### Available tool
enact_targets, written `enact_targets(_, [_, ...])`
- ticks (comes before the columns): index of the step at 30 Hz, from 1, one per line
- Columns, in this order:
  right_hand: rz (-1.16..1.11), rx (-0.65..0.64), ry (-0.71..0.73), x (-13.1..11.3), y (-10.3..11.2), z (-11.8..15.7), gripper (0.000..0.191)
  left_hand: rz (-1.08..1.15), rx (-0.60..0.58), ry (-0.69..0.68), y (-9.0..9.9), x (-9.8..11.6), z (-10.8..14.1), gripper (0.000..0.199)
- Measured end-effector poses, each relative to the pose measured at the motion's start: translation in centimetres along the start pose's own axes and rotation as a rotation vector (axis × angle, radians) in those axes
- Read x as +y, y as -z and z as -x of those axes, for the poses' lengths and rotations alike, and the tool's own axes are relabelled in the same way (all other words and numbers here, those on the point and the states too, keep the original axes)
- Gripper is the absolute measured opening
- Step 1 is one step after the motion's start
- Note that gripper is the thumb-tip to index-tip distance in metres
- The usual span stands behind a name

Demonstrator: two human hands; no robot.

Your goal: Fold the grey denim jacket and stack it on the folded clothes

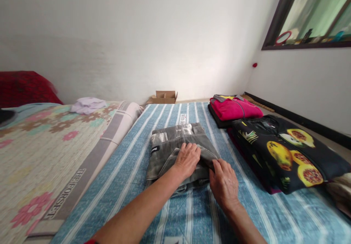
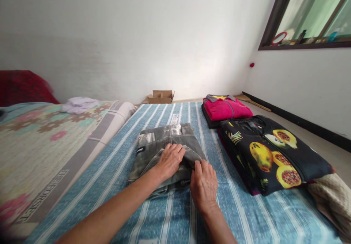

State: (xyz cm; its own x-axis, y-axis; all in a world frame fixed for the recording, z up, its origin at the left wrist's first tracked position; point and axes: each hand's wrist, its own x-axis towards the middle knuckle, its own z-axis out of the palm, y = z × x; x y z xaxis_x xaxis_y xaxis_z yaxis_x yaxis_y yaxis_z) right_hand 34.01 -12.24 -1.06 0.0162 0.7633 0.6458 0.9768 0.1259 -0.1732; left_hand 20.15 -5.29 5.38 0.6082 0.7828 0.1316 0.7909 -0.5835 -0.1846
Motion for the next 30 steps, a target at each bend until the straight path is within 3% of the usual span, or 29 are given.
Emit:
enact_targets(5, [-0.004, -0.013, 0.01, 0.2, -0.2, -0.1, 0.01, -0.045, 0.001, -0.02, -1.0, 0.2, -0.2, 0.025])
enact_targets(16, [-0.015, 0.058, 0.113, 1.0, -0.4, -0.3, 0.024, -0.064, -0.002, 0.023, -2.1, 0.1, -0.1, 0.028])
enact_targets(21, [0.001, 0.036, 0.106, 1.0, -0.3, -0.3, 0.022, -0.077, 0.05, 0.015, -1.7, 0.2, 0.1, 0.024])
enact_targets(26, [0.01, -0.014, 0.129, 0.4, 0.0, -1.2, 0.009, -0.058, 0.15, -0.094, -0.8, 1.0, 0.1, 0.022])
enact_targets(30, [0.009, -0.011, 0.164, 0.2, 0.0, -1.8, 0.019, -0.072, 0.094, -0.12, -0.9, 1.3, -0.2, 0.023])
